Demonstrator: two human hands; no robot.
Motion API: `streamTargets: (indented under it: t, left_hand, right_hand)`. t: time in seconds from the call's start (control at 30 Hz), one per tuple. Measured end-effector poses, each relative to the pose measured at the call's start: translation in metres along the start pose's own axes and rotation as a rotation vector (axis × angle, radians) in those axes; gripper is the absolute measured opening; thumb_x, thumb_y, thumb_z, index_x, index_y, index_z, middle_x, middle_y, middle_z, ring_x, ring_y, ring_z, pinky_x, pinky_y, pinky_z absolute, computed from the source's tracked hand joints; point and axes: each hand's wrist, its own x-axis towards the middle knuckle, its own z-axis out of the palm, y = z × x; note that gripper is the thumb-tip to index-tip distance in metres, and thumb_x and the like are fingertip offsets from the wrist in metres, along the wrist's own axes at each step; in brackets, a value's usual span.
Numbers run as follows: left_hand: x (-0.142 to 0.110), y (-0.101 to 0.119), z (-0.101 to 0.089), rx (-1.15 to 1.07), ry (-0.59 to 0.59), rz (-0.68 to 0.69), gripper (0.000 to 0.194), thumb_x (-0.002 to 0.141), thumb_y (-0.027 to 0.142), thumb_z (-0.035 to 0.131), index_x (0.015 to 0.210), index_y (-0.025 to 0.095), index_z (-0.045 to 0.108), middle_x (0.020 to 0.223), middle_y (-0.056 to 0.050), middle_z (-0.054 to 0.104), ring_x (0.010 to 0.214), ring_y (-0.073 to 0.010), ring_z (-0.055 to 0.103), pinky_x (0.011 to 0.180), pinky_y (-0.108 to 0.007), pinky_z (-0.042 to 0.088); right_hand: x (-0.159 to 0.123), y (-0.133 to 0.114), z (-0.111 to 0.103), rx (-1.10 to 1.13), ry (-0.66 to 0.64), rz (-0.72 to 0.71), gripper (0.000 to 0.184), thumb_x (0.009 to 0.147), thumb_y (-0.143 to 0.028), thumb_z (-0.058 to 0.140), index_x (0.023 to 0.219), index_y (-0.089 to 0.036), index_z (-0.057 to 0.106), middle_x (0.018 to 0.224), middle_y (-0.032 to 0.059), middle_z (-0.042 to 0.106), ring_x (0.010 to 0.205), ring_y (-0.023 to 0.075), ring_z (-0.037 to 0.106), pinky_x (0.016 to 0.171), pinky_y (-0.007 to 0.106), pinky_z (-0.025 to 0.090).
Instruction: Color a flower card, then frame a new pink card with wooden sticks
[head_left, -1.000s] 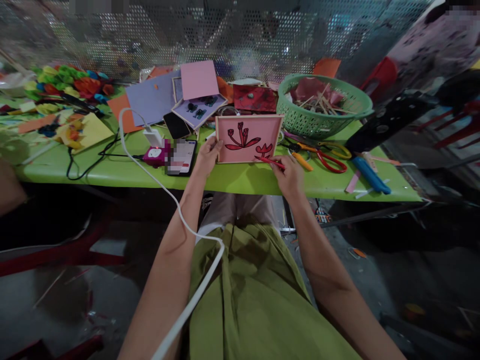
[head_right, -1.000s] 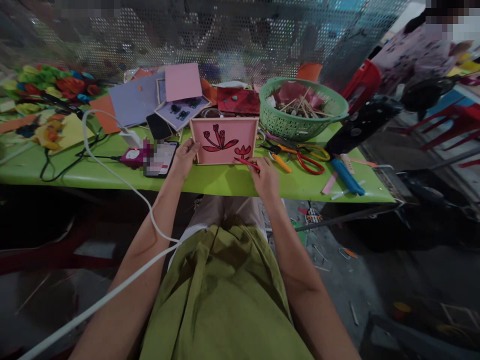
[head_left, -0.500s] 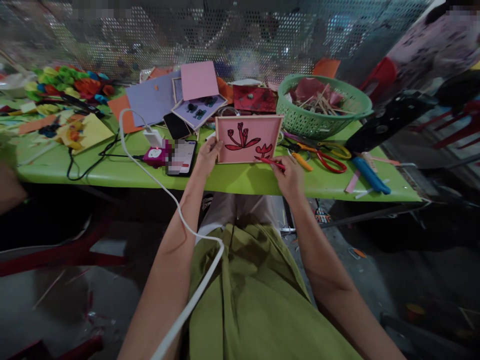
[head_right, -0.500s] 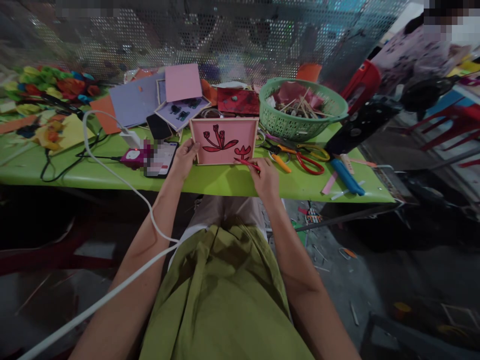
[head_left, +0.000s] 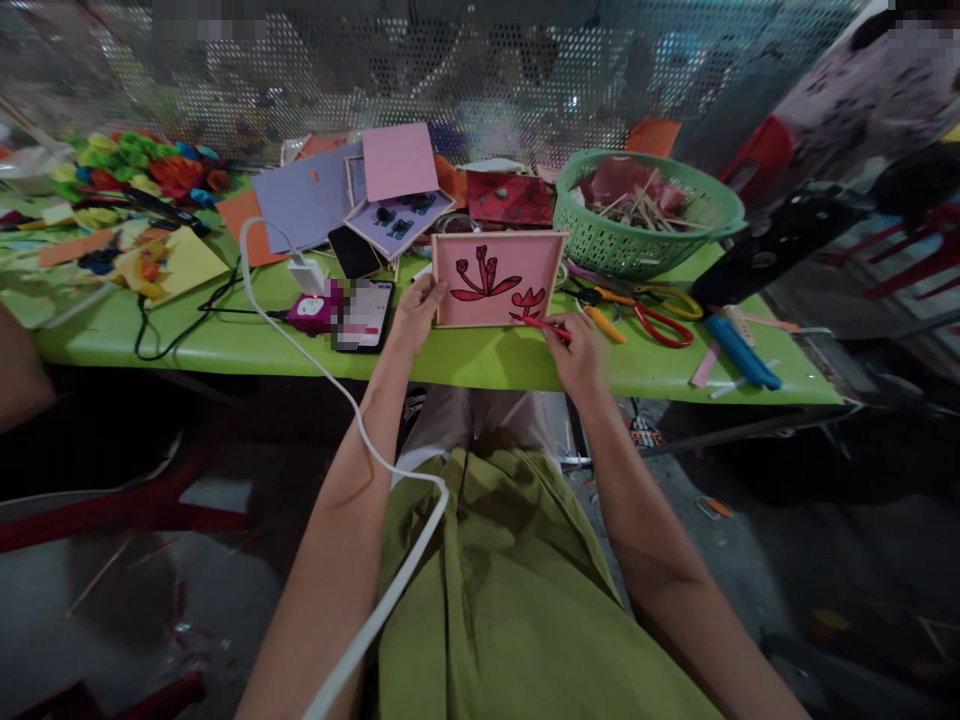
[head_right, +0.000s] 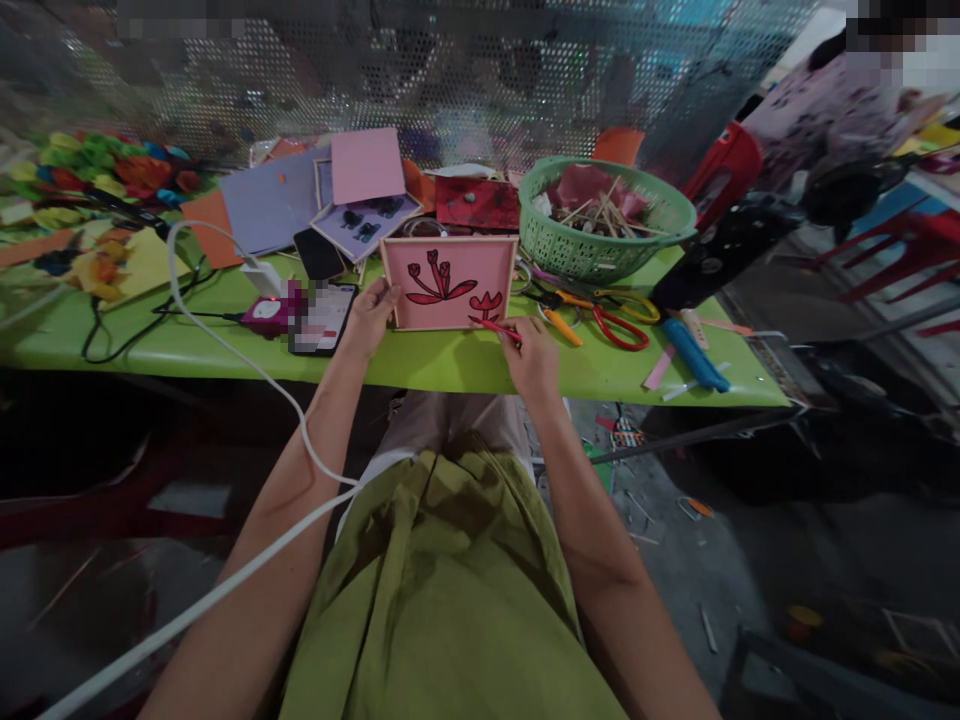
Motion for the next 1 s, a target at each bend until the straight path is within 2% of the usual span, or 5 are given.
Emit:
streamTargets:
  t: [0.13,0.33,0.57,0.8,1.0]
  left_hand:
    - [0.0016,-0.0044,-0.0017,0.012,-0.005,0.020,0.037,0.088,0.043,0.085,0.069,0.021,0.062,0.061,0.004,0.046,0.064,-0.0135,0.049,0.060,-0.026,0.045]
    - [0.0018,-0.0074,-0.0017,0.005,0.003,0.013,0.038,0.087,0.044,0.085,0.069,0.020,0.061,0.064,0.003,0.047,0.065,-0.0132,0.050,0.061,-0.027,0.045]
    - [0.0019,-0.0072,-0.0027,-0.008,-0.041,0.063,0.047,0.082,0.061,0.085,0.072,0.020,0.063,0.064,0.003,0.047,0.065,-0.0124,0.049,0.061,-0.026,0.046]
    - [0.0029,-0.0086,-0.0023,0.004,-0.011,0.062,0.044,0.085,0.051,0.085,0.066,0.020,0.060,0.060,0.004,0.043,0.060,-0.0116,0.045,0.056,-0.025,0.043]
    - [0.0013,-0.0038,-0.0007,-0.011,0.001,0.024,0.038,0.089,0.036,0.084,0.066,0.019,0.059,0.059,0.005,0.042,0.060,-0.0113,0.046,0.058,-0.025,0.042]
  right_hand:
    - [0.0003,0.0002,0.0006,-0.011,-0.022,0.021,0.015,0.099,-0.032,0.060,0.097,-0.026,0.073,0.097,0.0101,0.076,0.092,0.0286,0.069,0.081,0.043,0.057]
    - [-0.0011,0.0017,-0.0006,0.006,-0.014,0.037,0.013,0.096,-0.029,0.061,0.096,-0.025,0.073,0.095,0.0104,0.075,0.091,0.0300,0.068,0.082,0.046,0.056]
    - [-0.0010,0.0019,0.0000,0.018,-0.017,0.042,0.012,0.096,-0.029,0.062,0.096,-0.025,0.073,0.095,0.0100,0.075,0.091,0.0291,0.067,0.081,0.044,0.055]
    - [-0.0017,0.0024,0.0015,-0.004,-0.001,0.026,0.012,0.098,-0.029,0.062,0.095,-0.025,0.073,0.094,0.0095,0.076,0.090,0.0277,0.067,0.080,0.041,0.054]
    - [-0.0036,0.0012,0.0009,-0.006,0.023,0.055,0.011,0.096,-0.027,0.062,0.093,-0.025,0.073,0.093,0.0094,0.075,0.088,0.0277,0.067,0.080,0.041,0.053]
